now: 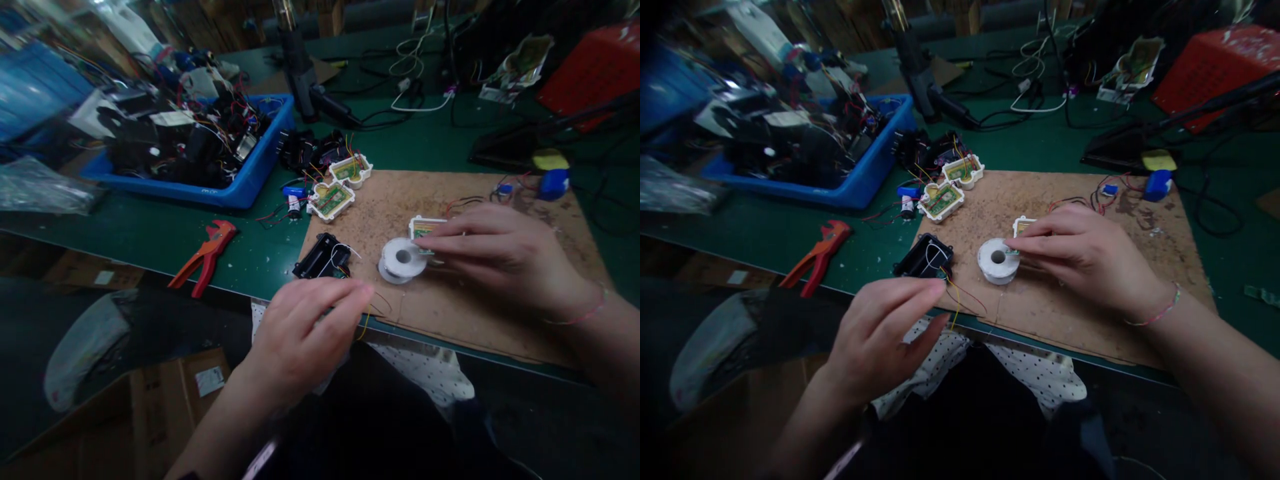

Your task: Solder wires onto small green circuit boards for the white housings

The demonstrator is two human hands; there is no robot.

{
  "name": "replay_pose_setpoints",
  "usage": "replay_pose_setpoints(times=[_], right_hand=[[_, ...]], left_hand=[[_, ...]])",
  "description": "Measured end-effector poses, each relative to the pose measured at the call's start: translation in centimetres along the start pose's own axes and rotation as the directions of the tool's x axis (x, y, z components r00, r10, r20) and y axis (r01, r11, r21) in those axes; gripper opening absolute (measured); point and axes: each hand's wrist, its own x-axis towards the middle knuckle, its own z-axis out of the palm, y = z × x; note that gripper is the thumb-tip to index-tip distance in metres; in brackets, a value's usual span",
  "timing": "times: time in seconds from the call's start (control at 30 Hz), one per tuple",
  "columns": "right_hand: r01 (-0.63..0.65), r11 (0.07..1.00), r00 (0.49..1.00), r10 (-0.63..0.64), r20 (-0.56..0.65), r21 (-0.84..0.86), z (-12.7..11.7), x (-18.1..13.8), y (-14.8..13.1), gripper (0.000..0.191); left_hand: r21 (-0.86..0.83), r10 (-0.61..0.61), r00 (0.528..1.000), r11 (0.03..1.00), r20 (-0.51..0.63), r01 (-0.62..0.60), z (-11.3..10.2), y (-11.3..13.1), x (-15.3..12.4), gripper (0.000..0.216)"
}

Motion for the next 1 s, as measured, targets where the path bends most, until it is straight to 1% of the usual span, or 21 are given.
replay_pose_setpoints(times=[0.07, 0.13, 0.2, 0.27, 0.37, 0.43, 0.47, 0.53, 0.6, 0.63, 0.7, 0.83, 0.9, 1.0], right_hand=[[-0.017, 1.000, 1.000, 0.018, -0.021, 0.024, 0.4, 0.1, -0.5, 0.036], [-0.052, 0.997, 0.997, 0.055, -0.047, 0.059, 0.7, 0.0, -0.9, 0.032], [-0.078, 0.992, 0.994, 0.084, -0.062, 0.100, 0.9, -0.1, -1.2, 0.028], [-0.081, 0.988, 0.994, 0.090, -0.061, 0.128, 1.0, -0.2, -1.3, 0.027], [-0.083, 0.985, 0.994, 0.093, -0.057, 0.152, 0.9, -0.3, -1.5, 0.028], [-0.108, 0.977, 0.992, 0.117, -0.041, 0.181, 0.9, -0.3, -1.6, 0.029], [-0.123, 0.972, 0.991, 0.133, -0.034, 0.202, 1.0, -0.4, -1.7, 0.029], [-0.168, 0.954, 0.984, 0.178, -0.019, 0.249, 1.1, -0.5, -1.8, 0.027], [-0.225, 0.930, 0.970, 0.241, -0.018, 0.290, 1.4, -0.5, -1.9, 0.023], [-0.252, 0.918, 0.962, 0.271, -0.020, 0.306, 1.5, -0.6, -1.9, 0.020], [-0.306, 0.893, 0.944, 0.329, -0.014, 0.331, 1.7, -0.6, -2.0, 0.017], [-0.391, 0.852, 0.910, 0.414, 0.008, 0.347, 1.9, -0.4, -2.5, 0.017], [-0.417, 0.842, 0.898, 0.440, 0.011, 0.342, 2.0, -0.2, -2.8, 0.015], [-0.446, 0.824, 0.881, 0.473, 0.009, 0.349, 2.1, -0.1, -3.1, 0.015]], left_hand=[[0.021, 0.112, 0.986, 0.993, 0.122, -0.115, 0.8, 0.0, 1.1, 0.040], [0.056, 0.197, 0.960, 0.976, 0.198, -0.212, 1.6, -0.4, 2.0, 0.030], [0.078, 0.264, 0.939, 0.955, 0.219, -0.286, 2.1, -0.7, 2.5, 0.021], [0.088, 0.304, 0.929, 0.941, 0.209, -0.328, 2.4, -1.0, 2.7, 0.015], [0.075, 0.317, 0.933, 0.940, 0.173, -0.333, 2.4, -1.2, 2.7, 0.014], [0.032, 0.266, 0.955, 0.962, 0.128, -0.272, 2.5, -1.2, 2.5, 0.015], [-0.006, 0.211, 0.972, 0.977, 0.099, -0.212, 2.7, -1.1, 2.5, 0.016], [-0.095, 0.060, 0.997, 0.994, 0.049, -0.055, 3.5, -0.7, 2.4, 0.015], [-0.156, -0.087, 0.996, 0.984, 0.007, 0.087, 4.6, -0.1, 2.4, 0.007], [-0.167, -0.139, 0.990, 0.977, -0.019, 0.134, 5.1, 0.3, 2.5, 0.002], [-0.168, -0.200, 0.976, 0.969, -0.086, 0.183, 6.2, 0.9, 2.8, 0.006], [-0.183, -0.246, 0.953, 0.959, -0.174, 0.214, 7.2, 1.5, 3.2, 0.003], [-0.214, -0.262, 0.947, 0.952, -0.185, 0.221, 7.3, 1.6, 3.4, 0.003], [-0.265, -0.295, 0.944, 0.931, -0.149, 0.250, 7.2, 1.6, 3.5, 0.002]])
